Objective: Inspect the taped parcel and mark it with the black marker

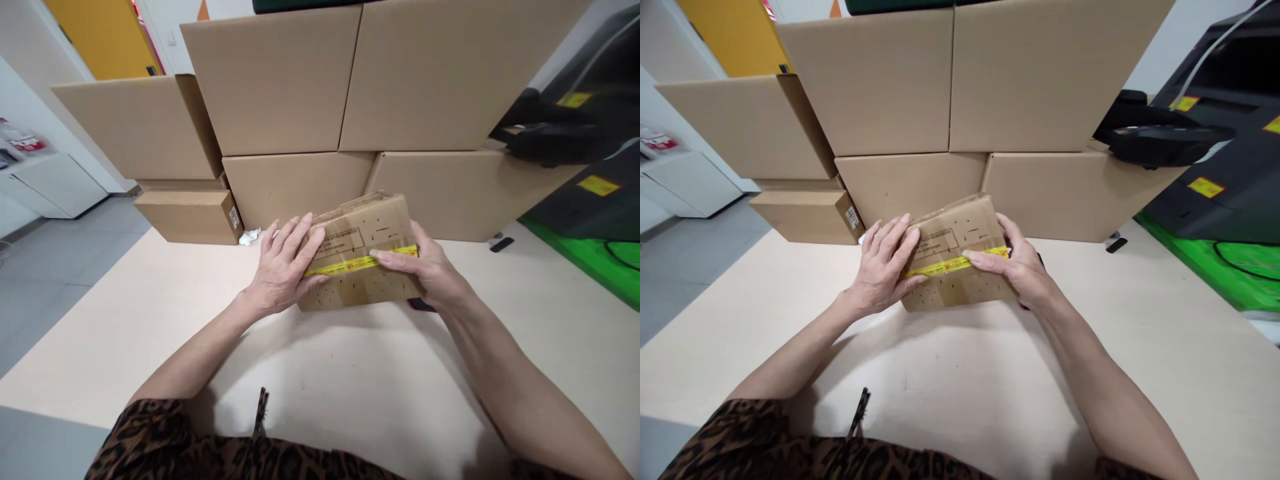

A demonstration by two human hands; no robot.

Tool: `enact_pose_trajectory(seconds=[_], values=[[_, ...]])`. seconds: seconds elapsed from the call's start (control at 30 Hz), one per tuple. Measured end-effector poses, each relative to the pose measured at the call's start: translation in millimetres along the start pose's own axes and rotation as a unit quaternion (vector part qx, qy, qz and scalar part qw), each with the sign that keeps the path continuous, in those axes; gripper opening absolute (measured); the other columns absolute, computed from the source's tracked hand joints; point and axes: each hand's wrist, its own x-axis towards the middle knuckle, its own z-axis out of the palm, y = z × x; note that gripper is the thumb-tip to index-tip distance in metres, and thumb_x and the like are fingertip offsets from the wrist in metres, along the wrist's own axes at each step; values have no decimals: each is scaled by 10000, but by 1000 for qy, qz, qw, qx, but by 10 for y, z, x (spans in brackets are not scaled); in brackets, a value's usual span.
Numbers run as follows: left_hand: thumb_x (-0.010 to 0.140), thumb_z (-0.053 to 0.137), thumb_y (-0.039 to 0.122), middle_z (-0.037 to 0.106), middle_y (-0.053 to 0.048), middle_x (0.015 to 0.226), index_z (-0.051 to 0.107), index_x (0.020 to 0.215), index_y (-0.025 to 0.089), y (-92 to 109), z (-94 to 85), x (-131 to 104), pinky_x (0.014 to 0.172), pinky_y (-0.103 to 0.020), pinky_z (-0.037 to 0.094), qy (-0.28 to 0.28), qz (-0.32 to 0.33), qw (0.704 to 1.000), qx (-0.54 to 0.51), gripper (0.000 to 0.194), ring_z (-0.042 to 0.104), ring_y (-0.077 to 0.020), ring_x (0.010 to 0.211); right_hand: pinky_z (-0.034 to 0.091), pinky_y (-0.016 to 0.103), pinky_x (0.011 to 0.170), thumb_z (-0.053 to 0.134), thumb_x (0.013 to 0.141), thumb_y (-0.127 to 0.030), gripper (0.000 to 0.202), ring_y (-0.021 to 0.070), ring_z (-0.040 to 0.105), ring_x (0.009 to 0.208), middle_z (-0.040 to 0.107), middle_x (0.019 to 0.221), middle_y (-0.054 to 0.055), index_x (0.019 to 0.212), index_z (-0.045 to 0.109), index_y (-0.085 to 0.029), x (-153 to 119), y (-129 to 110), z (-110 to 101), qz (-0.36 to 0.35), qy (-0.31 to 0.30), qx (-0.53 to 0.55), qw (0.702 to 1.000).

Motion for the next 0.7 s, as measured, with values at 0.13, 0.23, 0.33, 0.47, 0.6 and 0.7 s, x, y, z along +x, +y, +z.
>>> enact_pose_trajectory(seconds=[0.13, 0.23, 0.33, 0.47, 0.6, 0.7], values=[[1004, 597, 823, 299, -290, 1847, 247, 1813, 163, 97, 147, -61, 1400, -775, 22, -37, 11, 999, 2, 1101, 225, -500, 1757, 695, 633, 1020, 1056, 534, -505, 839, 423, 817, 1172, 840, 1271, 106, 1255, 681, -298, 107, 9, 32, 140, 63, 139, 978], [973, 619, 851, 287, -321, 1840, 209, 1812, 116, 259, 247, -92, 1415, -749, 62, -77, 53, 996, 6, 1188, 240, -492, 1755, 686, 616, 1027, 1042, 541, -512, 786, 408, 817, 1151, 846, 1218, 97, 1210, 697, -286, 141, 53, 99, 154, 65, 164, 972], [973, 753, 692, 280, -310, 1847, 182, 1804, 90, 370, 292, -114, 1440, -681, 141, -117, 64, 990, 37, 1174, 226, -442, 1770, 645, 600, 1101, 1032, 586, -497, 806, 400, 788, 1242, 831, 1288, 104, 1282, 686, -283, 119, 101, 183, 135, 21, 162, 977], [988, 784, 513, 255, -289, 1862, 85, 1809, 92, 370, 295, -114, 1441, -676, 175, -117, 55, 990, 60, 1158, 221, -422, 1773, 536, 610, 1251, 1011, 634, -494, 883, 399, 697, 1423, 760, 1482, 117, 1402, 626, -295, 61, 130, 240, 123, -30, 138, 982], [1031, 711, 517, 248, -275, 1868, -15, 1808, 69, 361, 242, -67, 1453, -635, 189, -109, 70, 990, 46, 1154, 198, -397, 1780, 474, 628, 1305, 988, 663, -473, 1069, 388, 631, 1508, 690, 1600, 101, 1608, 507, -338, -4, 120, 280, 101, -97, 126, 982], [1055, 684, 494, 252, -255, 1875, 2, 1809, 59, 393, 169, -20, 1470, -569, 177, -119, 97, 987, 46, 1106, 180, -362, 1789, 518, 631, 1256, 1007, 618, -437, 1251, 400, 620, 1517, 647, 1646, 104, 1706, 394, -366, -41, 125, 344, 111, -153, 131, 973]])
